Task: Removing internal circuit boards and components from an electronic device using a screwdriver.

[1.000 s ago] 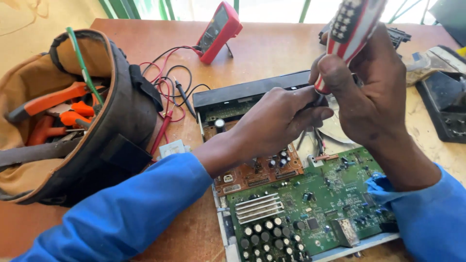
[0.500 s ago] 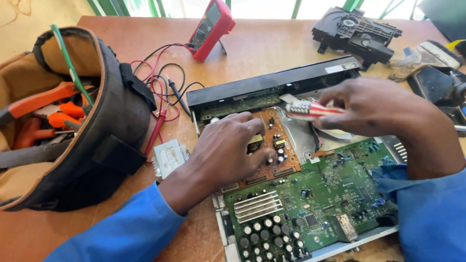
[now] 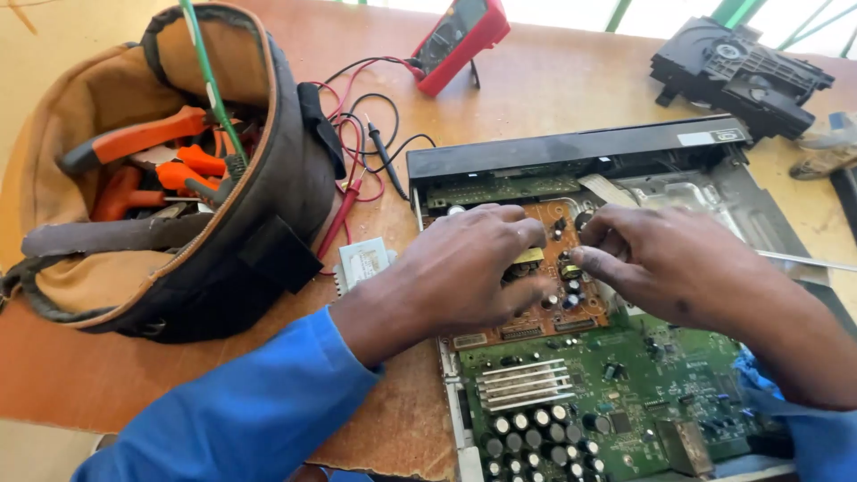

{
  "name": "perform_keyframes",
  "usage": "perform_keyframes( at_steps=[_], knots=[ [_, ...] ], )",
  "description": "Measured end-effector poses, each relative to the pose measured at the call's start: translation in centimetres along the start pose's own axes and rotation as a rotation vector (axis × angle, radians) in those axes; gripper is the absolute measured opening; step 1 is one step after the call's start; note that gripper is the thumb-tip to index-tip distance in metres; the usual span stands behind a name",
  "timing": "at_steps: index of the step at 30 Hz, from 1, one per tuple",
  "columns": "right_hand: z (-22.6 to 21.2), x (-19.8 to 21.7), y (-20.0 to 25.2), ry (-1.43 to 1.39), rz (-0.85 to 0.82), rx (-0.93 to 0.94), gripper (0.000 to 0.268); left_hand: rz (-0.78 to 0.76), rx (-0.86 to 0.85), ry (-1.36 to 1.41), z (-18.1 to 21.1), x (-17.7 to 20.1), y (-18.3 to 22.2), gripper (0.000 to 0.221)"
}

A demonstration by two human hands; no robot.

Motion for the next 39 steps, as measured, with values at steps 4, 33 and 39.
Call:
perform_keyframes(
  at_steps=[4,33,39],
  knots=[
    [-0.1,-0.8,-0.6,-0.035,-0.02,0.008,0.037,-0.096,-0.095,-0.031,0.9,0.0,1.1,0.076],
    [-0.2,-1.8,0.0,-0.152,0.042,0.105,0.056,-0.503,-0.067,-0.293,2.8,-1.9,1.4,0.136],
    [-0.9,-2.0,0.4,-0.121,0.023,0.136,0.057,-0.339,-0.17,-0.306,2.2,-2.5,1.6,0.138]
  ],
)
Point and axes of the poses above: each hand's wrist, its own y-axis away from the middle knuckle, its own x-axis out of the back of the hand, z = x × y, the point moved 10 cm from there along -y, towards the middle knuckle, and after that the axes turned 15 degrees about -y, right-handed, at the moved point
